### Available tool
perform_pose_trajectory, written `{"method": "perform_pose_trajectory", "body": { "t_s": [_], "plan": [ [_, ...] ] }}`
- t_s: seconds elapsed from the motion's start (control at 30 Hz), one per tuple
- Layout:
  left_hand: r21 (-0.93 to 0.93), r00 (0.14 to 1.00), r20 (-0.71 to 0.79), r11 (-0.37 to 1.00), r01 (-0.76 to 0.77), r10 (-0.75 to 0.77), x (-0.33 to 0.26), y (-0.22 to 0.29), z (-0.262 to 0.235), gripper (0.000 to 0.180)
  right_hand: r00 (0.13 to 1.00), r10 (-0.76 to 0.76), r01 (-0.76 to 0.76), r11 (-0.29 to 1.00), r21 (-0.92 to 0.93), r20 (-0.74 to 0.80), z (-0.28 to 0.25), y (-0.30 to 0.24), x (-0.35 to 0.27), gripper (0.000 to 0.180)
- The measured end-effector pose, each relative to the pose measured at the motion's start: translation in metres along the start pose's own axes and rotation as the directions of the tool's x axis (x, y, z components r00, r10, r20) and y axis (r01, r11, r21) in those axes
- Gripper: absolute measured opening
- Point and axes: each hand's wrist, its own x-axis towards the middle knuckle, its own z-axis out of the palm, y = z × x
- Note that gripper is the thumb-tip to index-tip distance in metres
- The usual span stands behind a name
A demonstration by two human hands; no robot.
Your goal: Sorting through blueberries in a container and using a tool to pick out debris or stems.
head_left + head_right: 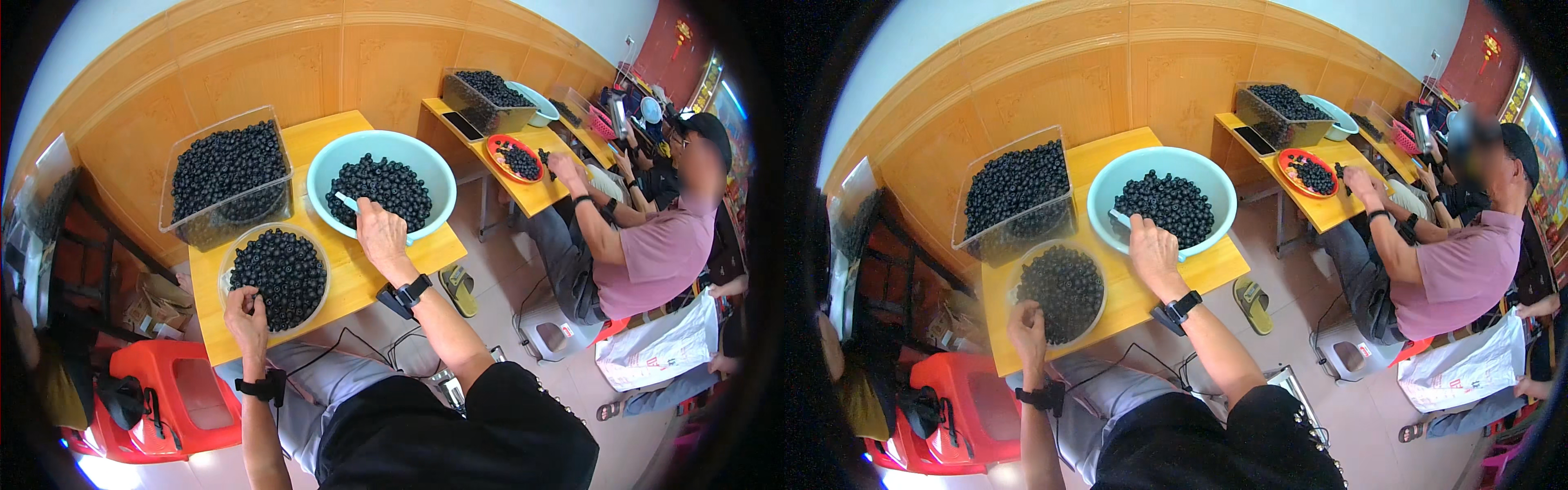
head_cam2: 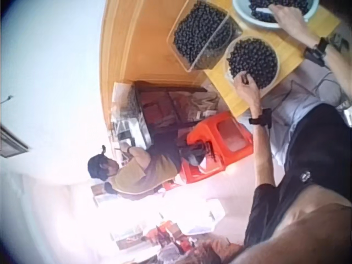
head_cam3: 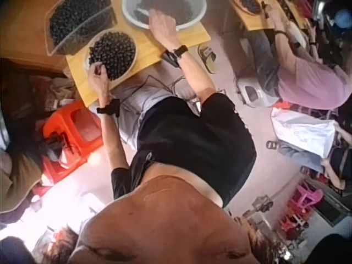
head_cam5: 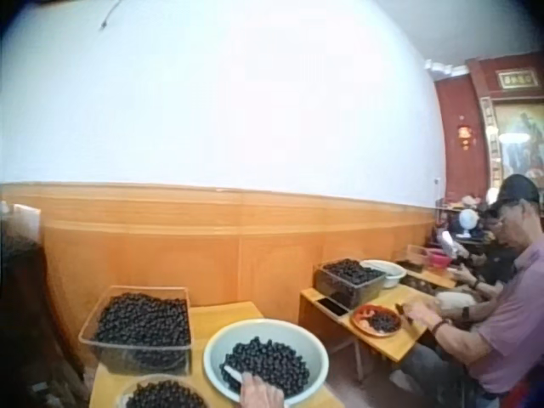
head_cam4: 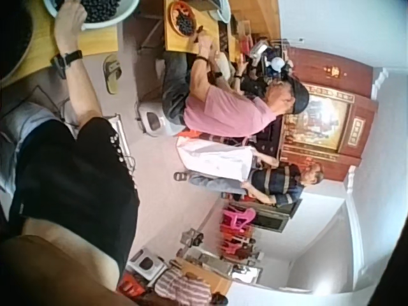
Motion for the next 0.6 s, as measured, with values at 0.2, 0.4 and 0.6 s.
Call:
{"method": "perform_pose_trajectory", "body": {
  "t_s": [0.2, 0.4, 0.6],
  "plan": [
    [-0.077, 0.999, 0.022, 0.996, 0.047, -0.046, 0.002, 0.007, -0.010, 0.014, 1.000, -0.003, 0.003, 1.000, -0.017, -0.021, 0.001, 0.001, 0.001, 0.004],
    [-0.047, 0.999, -0.010, 0.998, -0.040, 0.040, 0.002, -0.007, -0.002, 0.016, 0.999, 0.037, -0.037, 0.999, 0.000, -0.004, 0.008, 0.001, 0.000, 0.008],
    [0.025, 0.997, -0.042, 0.997, -0.067, 0.068, 0.001, -0.006, -0.001, 0.016, 1.000, 0.025, -0.025, 0.998, 0.052, -0.008, 0.010, -0.005, 0.002, 0.007]
  ]
}}
